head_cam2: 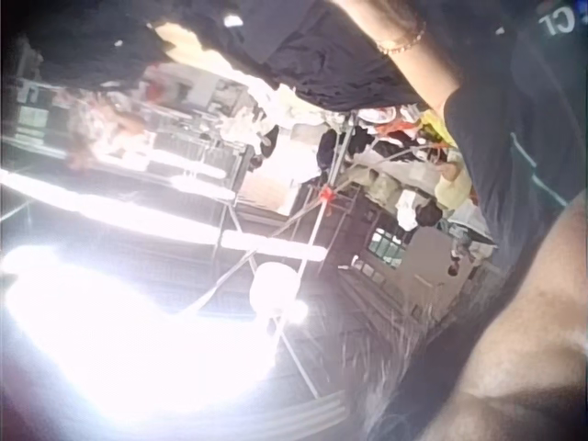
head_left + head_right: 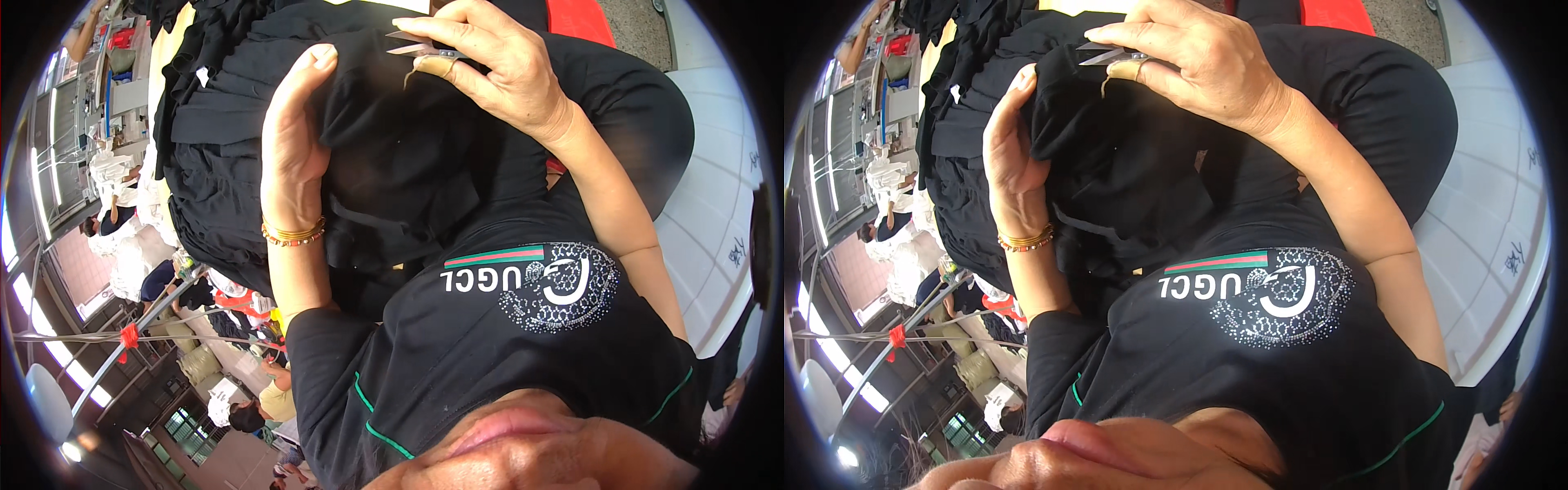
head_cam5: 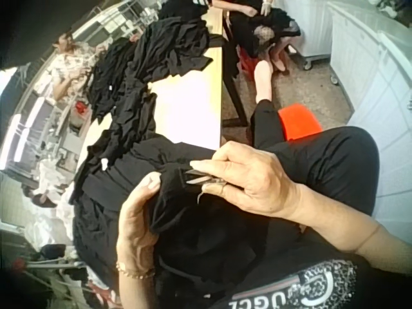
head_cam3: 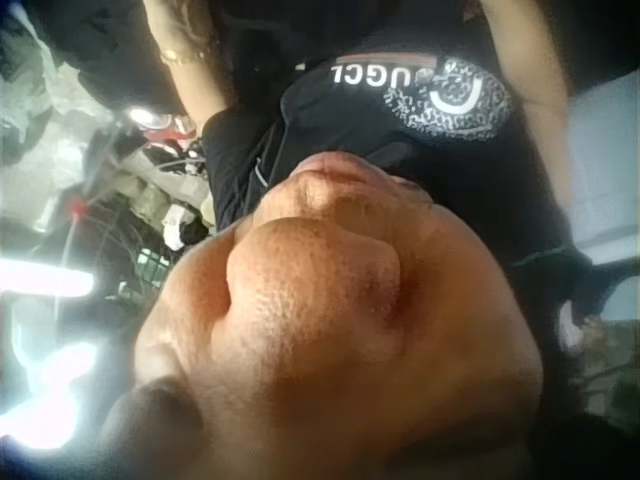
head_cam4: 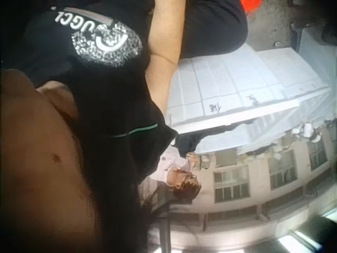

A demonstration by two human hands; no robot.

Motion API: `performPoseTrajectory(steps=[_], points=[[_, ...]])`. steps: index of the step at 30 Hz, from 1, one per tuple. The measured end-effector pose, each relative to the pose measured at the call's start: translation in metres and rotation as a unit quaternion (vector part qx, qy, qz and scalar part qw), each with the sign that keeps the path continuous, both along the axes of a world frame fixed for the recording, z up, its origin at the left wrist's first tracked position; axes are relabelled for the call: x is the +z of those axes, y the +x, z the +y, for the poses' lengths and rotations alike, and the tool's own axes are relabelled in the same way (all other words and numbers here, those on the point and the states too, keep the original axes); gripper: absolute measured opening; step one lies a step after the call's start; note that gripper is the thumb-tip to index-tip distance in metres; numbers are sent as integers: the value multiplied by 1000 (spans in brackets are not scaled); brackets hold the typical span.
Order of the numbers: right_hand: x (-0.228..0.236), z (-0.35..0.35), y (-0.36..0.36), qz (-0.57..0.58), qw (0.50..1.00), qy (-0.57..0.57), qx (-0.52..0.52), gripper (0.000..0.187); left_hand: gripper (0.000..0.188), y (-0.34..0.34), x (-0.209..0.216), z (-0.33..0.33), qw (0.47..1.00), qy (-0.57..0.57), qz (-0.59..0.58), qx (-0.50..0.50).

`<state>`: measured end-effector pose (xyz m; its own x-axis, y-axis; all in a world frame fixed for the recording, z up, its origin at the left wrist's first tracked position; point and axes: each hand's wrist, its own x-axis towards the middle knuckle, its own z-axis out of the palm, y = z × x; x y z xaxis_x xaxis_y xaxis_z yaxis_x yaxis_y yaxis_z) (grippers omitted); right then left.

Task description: The person is using small scissors to trim loose threads from a black garment in a textile factory setting.

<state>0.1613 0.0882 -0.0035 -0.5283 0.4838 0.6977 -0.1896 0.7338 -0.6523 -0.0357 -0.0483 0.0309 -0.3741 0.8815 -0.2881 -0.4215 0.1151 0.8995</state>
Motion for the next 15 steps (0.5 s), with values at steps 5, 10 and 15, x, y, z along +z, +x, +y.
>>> performPoseTrajectory(steps=[5, 10, 15], points=[[-4, 0, -2, 16, 994, -81, 70, 35, 26, -18, -9, -7, 987, 70, -116, -83], [-5, -1, -4, 37, 987, -110, 107, 33, 17, -1, 1, -3, 997, 38, -59, -36], [-3, -3, -3, 11, 993, -83, 83, 28, 19, -4, -2, -5, 996, 48, -54, -59]])
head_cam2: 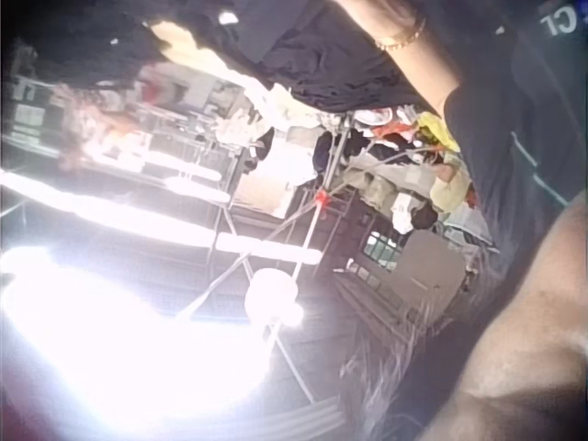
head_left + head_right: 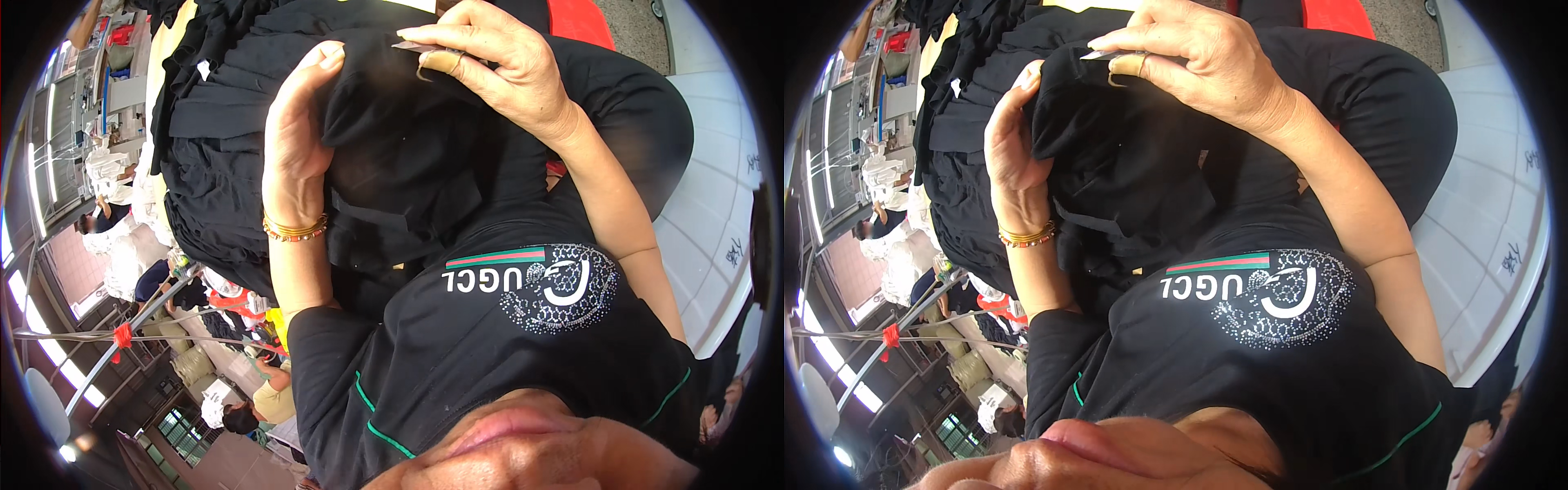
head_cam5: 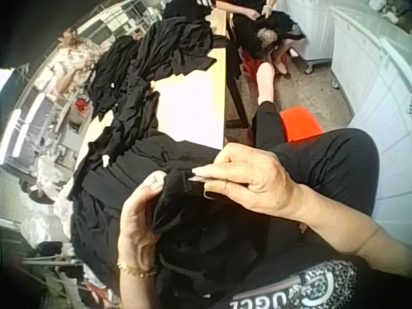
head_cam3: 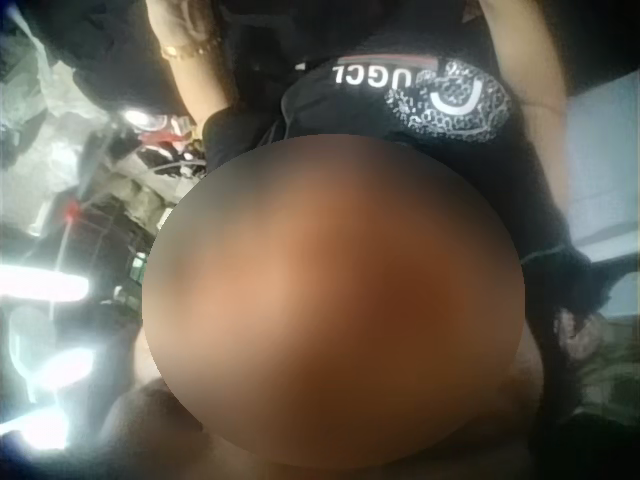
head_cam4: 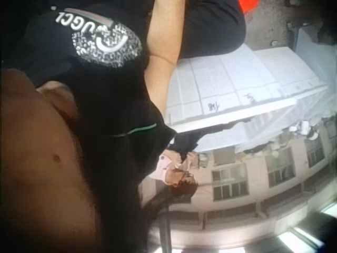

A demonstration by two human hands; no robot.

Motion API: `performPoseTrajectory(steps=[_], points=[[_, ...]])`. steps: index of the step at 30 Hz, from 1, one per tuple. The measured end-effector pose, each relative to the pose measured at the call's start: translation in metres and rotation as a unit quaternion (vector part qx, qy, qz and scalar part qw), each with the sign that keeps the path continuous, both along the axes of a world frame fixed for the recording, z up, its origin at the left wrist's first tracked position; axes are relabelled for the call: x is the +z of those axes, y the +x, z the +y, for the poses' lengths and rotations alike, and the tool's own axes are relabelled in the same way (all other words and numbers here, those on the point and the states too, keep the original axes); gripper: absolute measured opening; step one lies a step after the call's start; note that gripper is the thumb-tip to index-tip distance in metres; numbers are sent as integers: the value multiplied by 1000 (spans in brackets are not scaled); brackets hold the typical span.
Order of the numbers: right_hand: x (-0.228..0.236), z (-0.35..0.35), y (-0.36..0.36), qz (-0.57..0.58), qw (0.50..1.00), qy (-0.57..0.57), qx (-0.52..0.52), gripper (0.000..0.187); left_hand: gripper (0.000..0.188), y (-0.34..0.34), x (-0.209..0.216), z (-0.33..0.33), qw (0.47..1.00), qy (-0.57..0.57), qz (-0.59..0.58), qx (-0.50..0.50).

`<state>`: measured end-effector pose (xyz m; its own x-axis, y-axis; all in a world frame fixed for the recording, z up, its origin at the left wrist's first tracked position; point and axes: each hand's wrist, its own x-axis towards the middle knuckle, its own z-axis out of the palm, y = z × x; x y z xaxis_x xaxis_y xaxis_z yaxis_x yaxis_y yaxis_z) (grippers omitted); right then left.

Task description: The person is using small scissors to trim loose threads from a black garment in a textile factory setting.

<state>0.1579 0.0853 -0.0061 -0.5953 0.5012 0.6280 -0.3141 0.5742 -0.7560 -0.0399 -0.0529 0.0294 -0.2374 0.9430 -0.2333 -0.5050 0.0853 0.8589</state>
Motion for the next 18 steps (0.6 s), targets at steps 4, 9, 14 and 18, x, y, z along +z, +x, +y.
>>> performPoseTrajectory(steps=[4, 9, 14, 18], points=[[1, 3, 2, 15, 1000, -7, -25, 24, 21, -5, 4, -3, 992, -4, 126, -13], [7, 5, 5, -10, 999, 9, -39, 29, 30, 1, 25, -18, 958, -19, 279, -57], [11, -6, 1, -22, 997, 32, 63, 39, 36, -2, 23, -28, 971, -37, 230, -60], [10, -9, 1, -42, 996, 51, 65, 40, 40, 1, 20, -30, 953, -64, 292, -57]])
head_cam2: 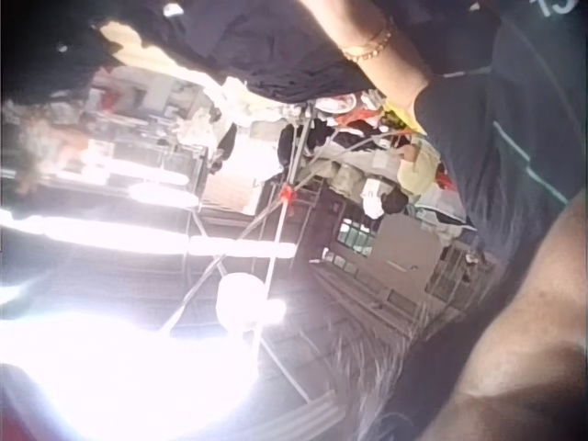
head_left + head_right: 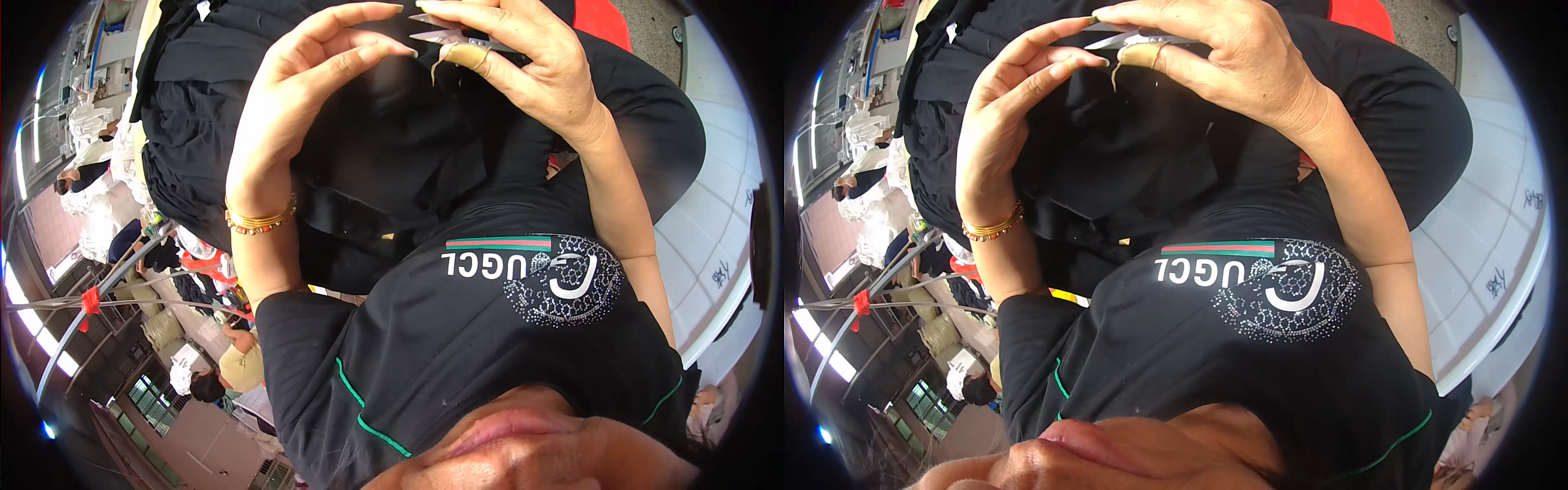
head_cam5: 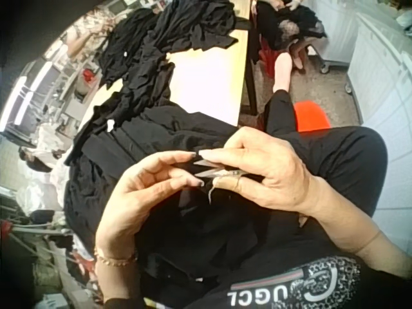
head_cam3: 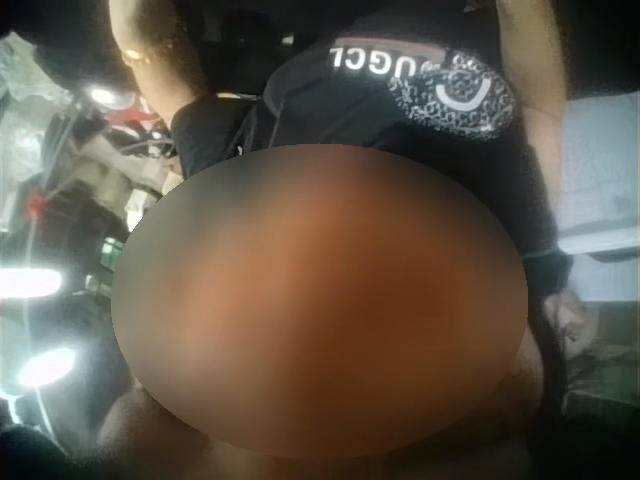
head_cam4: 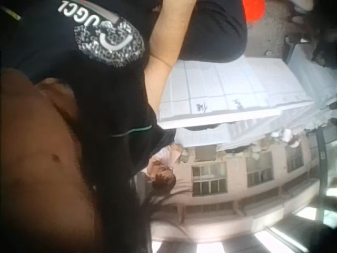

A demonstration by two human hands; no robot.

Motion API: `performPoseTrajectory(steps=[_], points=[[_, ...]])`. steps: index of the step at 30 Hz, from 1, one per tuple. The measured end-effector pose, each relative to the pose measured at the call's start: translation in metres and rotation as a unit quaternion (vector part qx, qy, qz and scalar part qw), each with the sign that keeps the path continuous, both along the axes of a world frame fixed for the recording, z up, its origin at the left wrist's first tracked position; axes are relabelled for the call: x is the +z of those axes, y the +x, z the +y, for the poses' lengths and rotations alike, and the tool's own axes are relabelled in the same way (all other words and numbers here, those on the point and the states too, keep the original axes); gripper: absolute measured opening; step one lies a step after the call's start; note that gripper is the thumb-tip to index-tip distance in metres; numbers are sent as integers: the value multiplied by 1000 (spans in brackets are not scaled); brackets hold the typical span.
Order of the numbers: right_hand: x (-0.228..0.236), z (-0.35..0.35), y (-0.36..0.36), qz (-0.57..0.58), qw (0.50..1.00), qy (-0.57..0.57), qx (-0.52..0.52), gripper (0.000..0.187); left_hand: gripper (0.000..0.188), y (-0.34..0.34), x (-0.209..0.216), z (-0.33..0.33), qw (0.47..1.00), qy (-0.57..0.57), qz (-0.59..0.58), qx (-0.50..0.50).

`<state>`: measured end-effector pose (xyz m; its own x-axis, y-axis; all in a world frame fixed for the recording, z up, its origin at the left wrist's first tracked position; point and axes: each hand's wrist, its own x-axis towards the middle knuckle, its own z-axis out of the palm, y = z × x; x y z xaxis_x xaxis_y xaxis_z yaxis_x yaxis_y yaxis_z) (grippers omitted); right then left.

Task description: The person is using small scissors to trim loose threads from a black garment in a textile factory setting.

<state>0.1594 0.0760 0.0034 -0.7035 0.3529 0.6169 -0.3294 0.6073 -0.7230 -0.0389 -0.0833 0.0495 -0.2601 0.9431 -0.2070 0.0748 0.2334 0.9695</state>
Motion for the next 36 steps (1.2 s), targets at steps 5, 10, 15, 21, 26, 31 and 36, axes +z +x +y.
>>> performPoseTrajectory(steps=[5, 10, 15, 21, 26, 31, 36], points=[[-8, 1, 0, -10, 999, 9, -46, 38, 47, 19, 15, -6, 998, -36, 17, -57], [-11, 3, 3, 0, 999, 3, -49, 37, 51, 13, 11, -8, 929, 52, 308, -196], [-2, -8, 9, -19, 999, 9, -34, 64, 15, 12, 9, -3, 948, 12, 288, -134], [-3, -5, 12, -87, 987, 56, -120, 18, 20, 5, 3, 4, 999, -40, 3, -7], [14, 13, 11, -56, 967, 69, -237, 31, 17, -2, -7, 6, 995, 25, -88, 34], [4, 0, 6, -25, 997, 28, -70, 39, 19, 1, -9, 7, 995, 23, -91, 39], [3, -3, -1, -13, 996, 63, -62, 41, 21, 4, -5, 7, 996, 18, -83, 20]])
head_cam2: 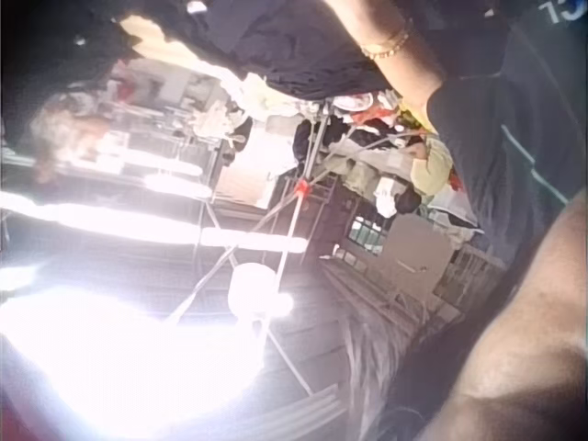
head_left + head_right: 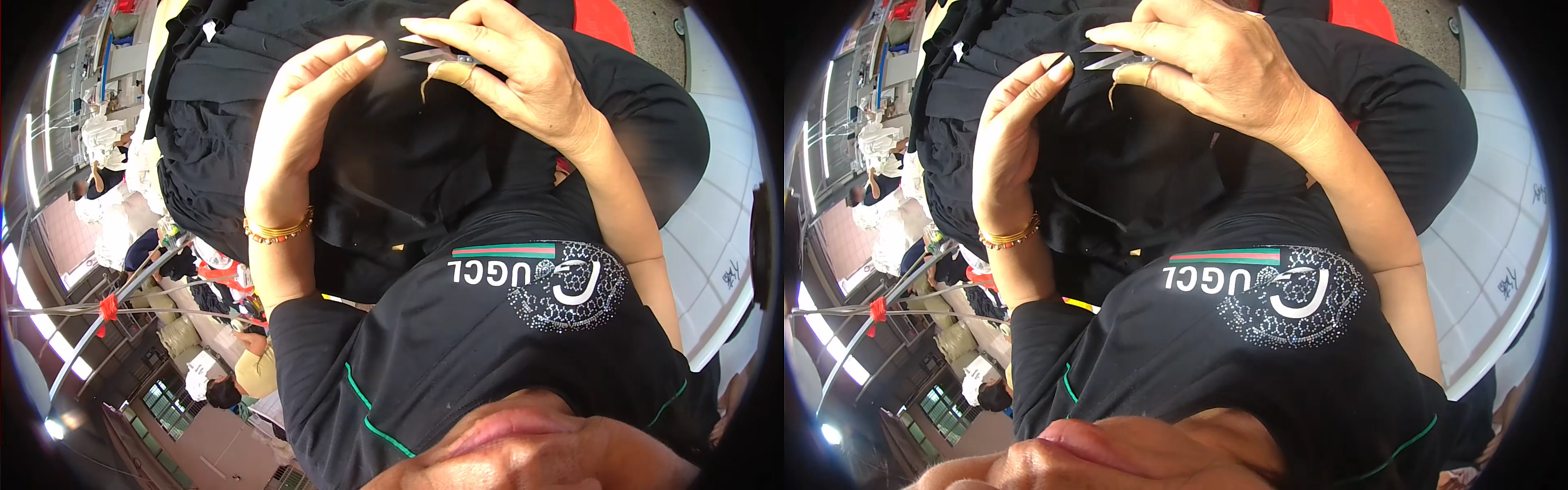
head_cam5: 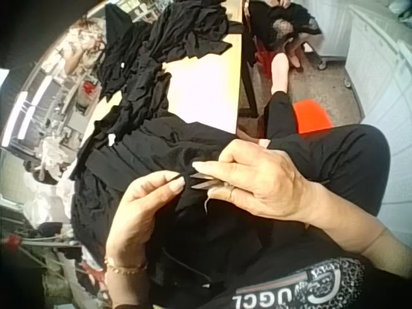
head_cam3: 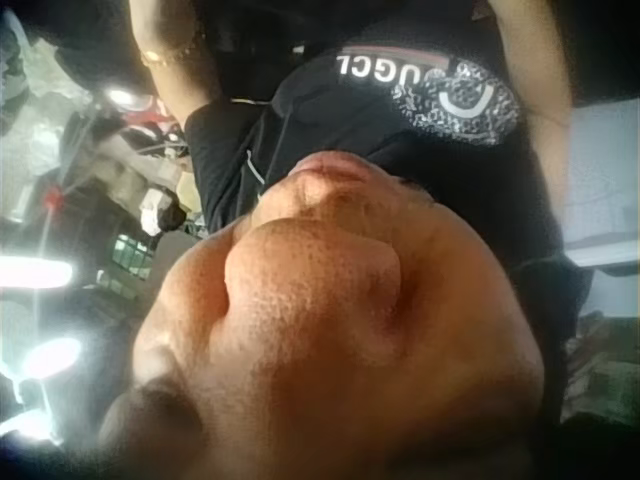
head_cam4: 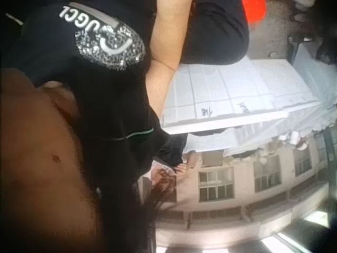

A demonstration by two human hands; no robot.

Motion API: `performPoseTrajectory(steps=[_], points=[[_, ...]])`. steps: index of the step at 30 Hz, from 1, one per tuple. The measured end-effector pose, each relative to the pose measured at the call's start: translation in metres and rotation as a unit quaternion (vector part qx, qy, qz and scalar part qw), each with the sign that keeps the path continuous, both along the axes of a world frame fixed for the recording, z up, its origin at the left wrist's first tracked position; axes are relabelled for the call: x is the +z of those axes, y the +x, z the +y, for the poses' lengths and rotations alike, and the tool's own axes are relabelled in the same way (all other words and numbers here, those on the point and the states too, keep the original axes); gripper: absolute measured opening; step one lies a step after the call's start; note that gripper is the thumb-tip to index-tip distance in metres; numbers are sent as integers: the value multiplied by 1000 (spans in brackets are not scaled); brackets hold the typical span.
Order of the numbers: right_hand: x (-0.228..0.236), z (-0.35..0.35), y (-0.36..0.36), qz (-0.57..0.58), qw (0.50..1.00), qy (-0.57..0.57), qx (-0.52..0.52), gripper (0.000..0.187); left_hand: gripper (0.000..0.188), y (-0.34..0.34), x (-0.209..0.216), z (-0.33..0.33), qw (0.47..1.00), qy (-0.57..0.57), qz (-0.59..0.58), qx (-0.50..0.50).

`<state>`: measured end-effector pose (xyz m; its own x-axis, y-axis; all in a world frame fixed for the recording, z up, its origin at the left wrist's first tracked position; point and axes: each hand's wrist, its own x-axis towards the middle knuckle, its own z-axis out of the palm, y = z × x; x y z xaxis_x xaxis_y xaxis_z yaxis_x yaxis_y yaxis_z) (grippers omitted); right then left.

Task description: The person is using small scissors to trim loose threads from a black garment in a textile factory setting.

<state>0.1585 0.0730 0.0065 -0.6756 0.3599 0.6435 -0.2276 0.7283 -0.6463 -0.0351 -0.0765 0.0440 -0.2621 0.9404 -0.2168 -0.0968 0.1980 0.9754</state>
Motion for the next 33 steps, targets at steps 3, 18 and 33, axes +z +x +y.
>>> performPoseTrajectory(steps=[3, 18, 33], points=[[0, 1, -2, -17, 999, 34, -12, 39, 21, 1, 0, 0, 1000, 0, 7, -1], [0, 10, -15, -118, 977, -154, 90, 21, 22, 0, 22, -10, 993, -22, 118, -4], [-26, 10, -78, 344, 930, 58, 116, 34, 25, -27, 21, -32, 992, 0, 110, 69]])
